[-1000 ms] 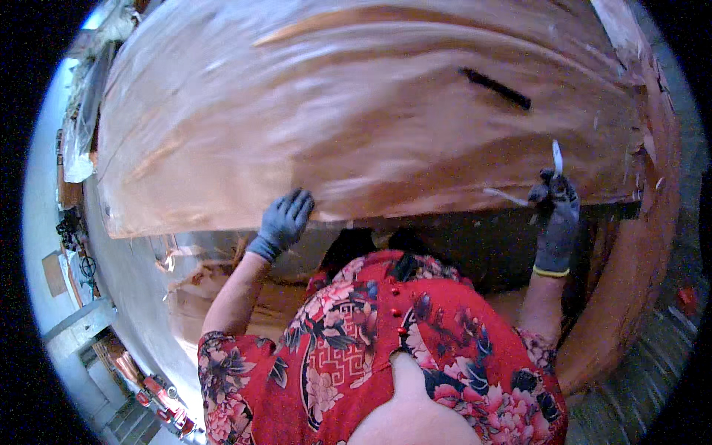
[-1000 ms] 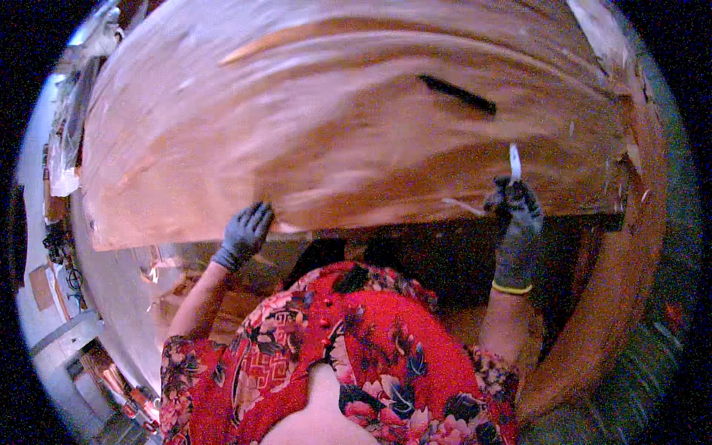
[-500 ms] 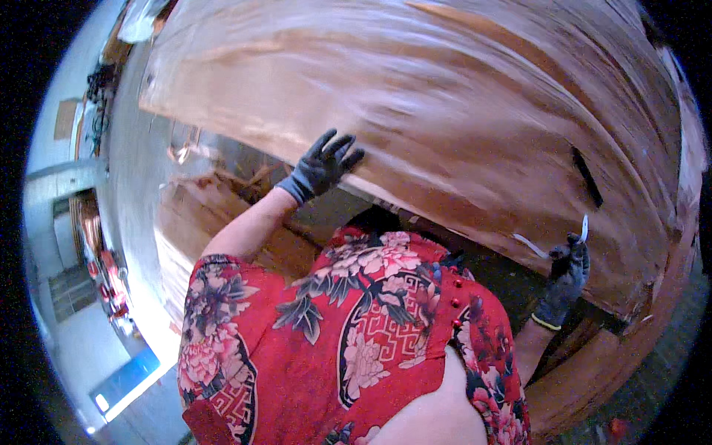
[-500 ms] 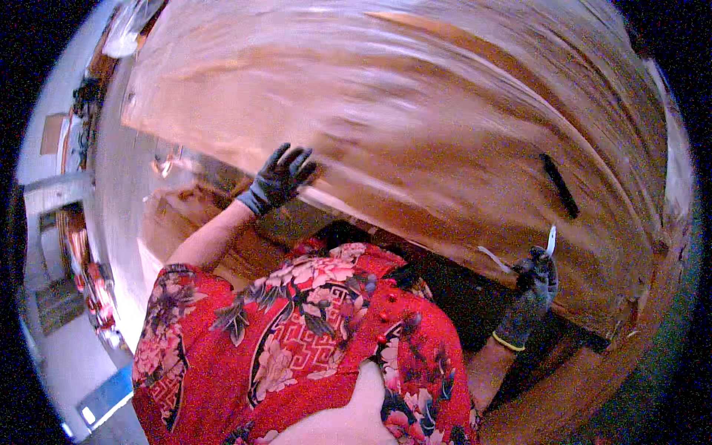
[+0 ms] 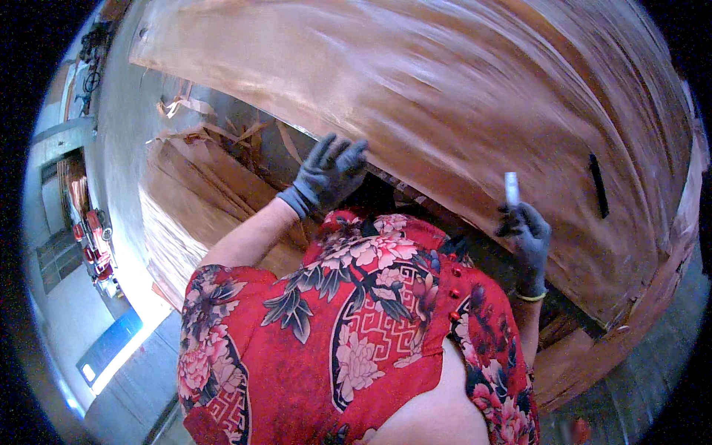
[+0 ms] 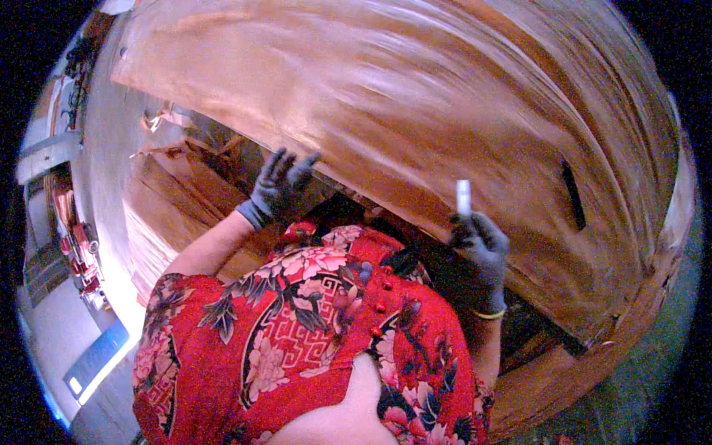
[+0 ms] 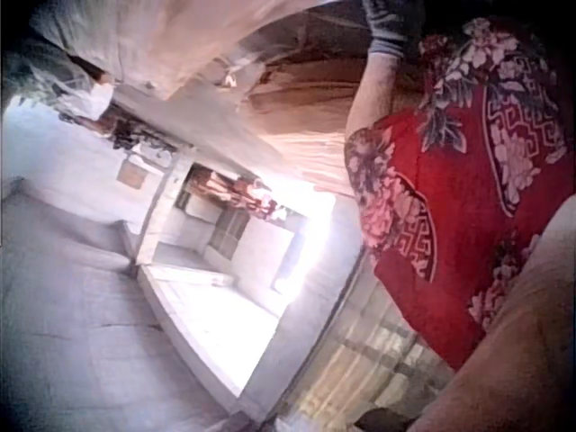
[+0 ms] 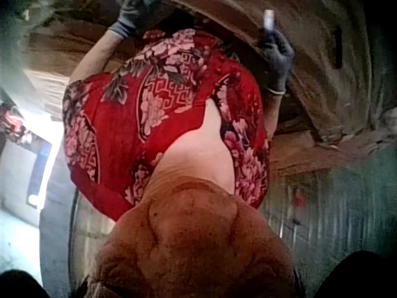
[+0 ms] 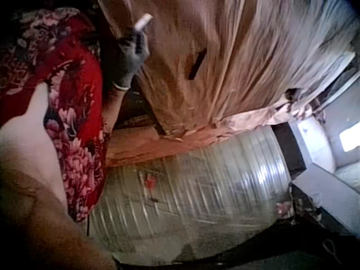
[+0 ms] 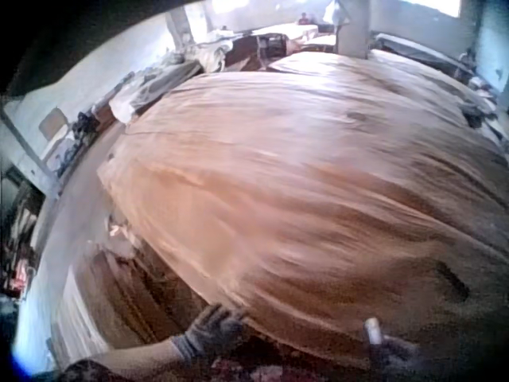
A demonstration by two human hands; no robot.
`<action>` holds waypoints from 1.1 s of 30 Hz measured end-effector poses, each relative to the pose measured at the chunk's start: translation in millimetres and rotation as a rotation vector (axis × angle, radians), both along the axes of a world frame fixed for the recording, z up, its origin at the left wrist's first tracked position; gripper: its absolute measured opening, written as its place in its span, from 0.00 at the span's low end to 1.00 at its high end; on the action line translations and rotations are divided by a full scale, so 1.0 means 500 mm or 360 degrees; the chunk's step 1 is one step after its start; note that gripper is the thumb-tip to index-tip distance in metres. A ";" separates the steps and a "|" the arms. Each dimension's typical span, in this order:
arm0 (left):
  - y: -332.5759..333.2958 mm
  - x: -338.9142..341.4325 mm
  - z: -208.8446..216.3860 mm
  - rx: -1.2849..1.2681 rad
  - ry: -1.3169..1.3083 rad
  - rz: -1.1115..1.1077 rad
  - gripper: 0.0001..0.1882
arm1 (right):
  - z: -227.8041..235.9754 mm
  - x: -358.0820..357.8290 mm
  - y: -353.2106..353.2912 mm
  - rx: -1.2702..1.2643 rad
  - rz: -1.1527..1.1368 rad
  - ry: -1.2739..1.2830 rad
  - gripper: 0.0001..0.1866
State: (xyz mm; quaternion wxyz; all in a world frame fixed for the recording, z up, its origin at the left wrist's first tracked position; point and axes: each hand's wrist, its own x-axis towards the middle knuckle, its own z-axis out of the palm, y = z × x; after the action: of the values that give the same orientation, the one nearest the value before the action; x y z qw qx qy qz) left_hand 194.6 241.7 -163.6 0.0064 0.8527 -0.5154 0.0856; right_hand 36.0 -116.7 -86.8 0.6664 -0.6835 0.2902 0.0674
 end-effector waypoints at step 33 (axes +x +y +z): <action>-0.151 -0.047 -0.030 -0.0813 0.0285 0.0851 0.36 | -0.121 0.338 0.205 -0.0329 0.1140 0.0333 0.22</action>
State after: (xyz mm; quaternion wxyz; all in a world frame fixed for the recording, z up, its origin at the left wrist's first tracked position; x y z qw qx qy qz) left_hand 171.0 166.4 -178.4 0.2411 0.9321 -0.2342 0.1352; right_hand 205.0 -14.2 -147.1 0.4951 -0.7945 0.1049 0.3356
